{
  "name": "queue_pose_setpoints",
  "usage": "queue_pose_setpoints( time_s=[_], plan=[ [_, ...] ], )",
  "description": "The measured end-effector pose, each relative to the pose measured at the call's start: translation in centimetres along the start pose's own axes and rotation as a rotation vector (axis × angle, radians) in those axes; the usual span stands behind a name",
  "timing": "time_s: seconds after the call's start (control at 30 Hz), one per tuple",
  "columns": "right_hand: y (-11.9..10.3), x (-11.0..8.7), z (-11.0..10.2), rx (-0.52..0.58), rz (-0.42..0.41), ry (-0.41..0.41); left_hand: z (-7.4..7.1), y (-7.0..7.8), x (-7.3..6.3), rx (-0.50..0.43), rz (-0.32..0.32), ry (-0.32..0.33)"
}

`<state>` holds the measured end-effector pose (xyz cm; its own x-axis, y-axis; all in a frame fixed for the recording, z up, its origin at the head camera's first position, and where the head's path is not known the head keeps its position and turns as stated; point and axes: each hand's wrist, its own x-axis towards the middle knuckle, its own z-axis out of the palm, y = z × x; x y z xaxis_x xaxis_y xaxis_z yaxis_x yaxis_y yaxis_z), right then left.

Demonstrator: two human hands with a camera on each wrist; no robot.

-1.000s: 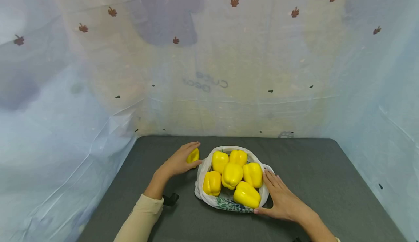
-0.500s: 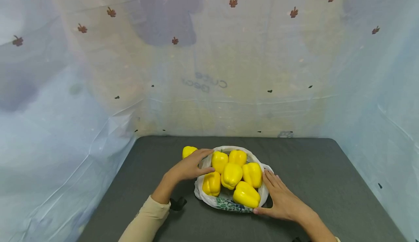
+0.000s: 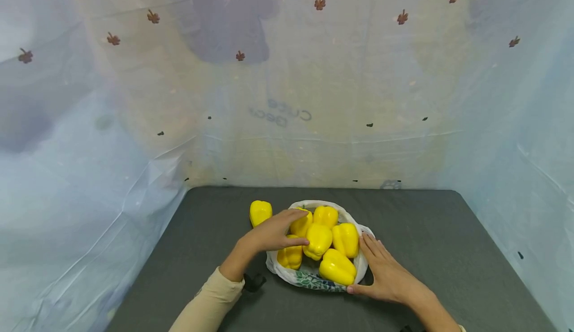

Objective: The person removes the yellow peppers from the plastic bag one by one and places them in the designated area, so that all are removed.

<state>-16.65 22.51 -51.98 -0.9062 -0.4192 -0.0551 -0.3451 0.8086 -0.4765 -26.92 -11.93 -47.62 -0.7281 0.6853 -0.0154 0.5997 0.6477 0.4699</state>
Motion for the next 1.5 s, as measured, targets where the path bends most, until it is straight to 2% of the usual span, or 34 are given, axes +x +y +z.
queue_pose_setpoints(
  time_s=[0.13, 0.47, 0.83, 1.03, 1.23, 1.5],
  plan=[
    [-0.1, 0.0, -0.1, -0.009, -0.014, -0.001, 0.2, 0.6, 0.3, -0.016, 0.003, -0.02],
    [-0.3, 0.0, -0.1, -0.014, -0.013, -0.002, 0.9, 1.0, 1.0, 0.052, 0.032, -0.064],
    [-0.1, 0.1, 0.1, -0.004, -0.005, 0.007, 0.8, 1.4, 1.2, 0.075, 0.003, -0.099],
    [0.0, 0.0, 0.3, 0.033, 0.029, -0.006, 0.8, 1.3, 1.1, 0.084, 0.015, -0.091],
    [-0.1, 0.1, 0.1, 0.013, 0.019, -0.006, 0.8, 1.5, 1.0, 0.099, 0.043, -0.066],
    [0.1, 0.0, 0.2, 0.022, 0.012, -0.001, 1.0, 1.4, 0.8, 0.074, 0.056, -0.037]
  ],
)
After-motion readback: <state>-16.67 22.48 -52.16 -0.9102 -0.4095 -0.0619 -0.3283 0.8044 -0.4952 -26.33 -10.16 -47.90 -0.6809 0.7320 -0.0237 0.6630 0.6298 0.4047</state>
